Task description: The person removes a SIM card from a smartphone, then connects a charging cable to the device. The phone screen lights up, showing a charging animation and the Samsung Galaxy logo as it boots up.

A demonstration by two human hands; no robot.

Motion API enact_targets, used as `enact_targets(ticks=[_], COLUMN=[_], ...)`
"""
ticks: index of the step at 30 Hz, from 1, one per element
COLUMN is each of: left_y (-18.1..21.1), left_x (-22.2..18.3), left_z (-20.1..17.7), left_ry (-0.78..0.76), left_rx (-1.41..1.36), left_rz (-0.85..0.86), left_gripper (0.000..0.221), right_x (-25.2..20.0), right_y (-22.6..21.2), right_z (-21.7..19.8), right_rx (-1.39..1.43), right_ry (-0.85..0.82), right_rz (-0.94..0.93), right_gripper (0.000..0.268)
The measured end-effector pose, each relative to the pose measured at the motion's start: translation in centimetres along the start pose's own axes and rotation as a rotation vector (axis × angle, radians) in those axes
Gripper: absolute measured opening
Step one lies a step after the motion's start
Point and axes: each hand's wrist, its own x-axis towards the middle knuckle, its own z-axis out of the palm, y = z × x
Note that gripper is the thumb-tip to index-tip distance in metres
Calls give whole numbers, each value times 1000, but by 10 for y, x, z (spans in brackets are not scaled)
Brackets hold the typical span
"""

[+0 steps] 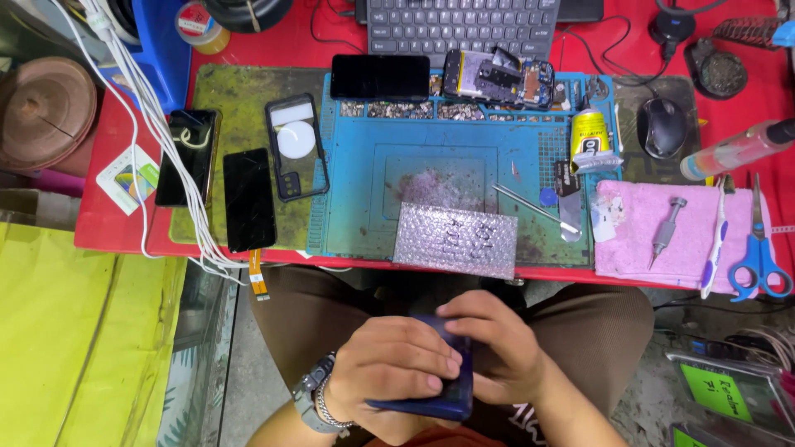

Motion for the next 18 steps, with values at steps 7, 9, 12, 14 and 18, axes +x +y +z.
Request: enact_targets(ticks=[7, 9, 12, 14, 18], left_y=[-4, 4, 5, 5, 4], left_x=[15, 19, 17, 16, 17], left_z=[-18, -32, -38, -36, -34], left_ry=[38, -214, -375, -343, -281], left_rx=[-22, 185, 352, 343, 321], left_rz=[-103, -135, -167, -194, -269], left_gripper=[25, 11, 23, 18, 16], right_x=[10, 1, -6, -4, -8], right_y=[-1, 2, 5, 4, 5], right_z=[-4, -15, -27, -28, -26], right_rx=[-56, -193, -262, -270, -293], right_ry=[128, 81, 10, -1, -13], right_rz=[-48, 22, 116, 126, 177], right_gripper=[19, 23, 20, 21, 25])
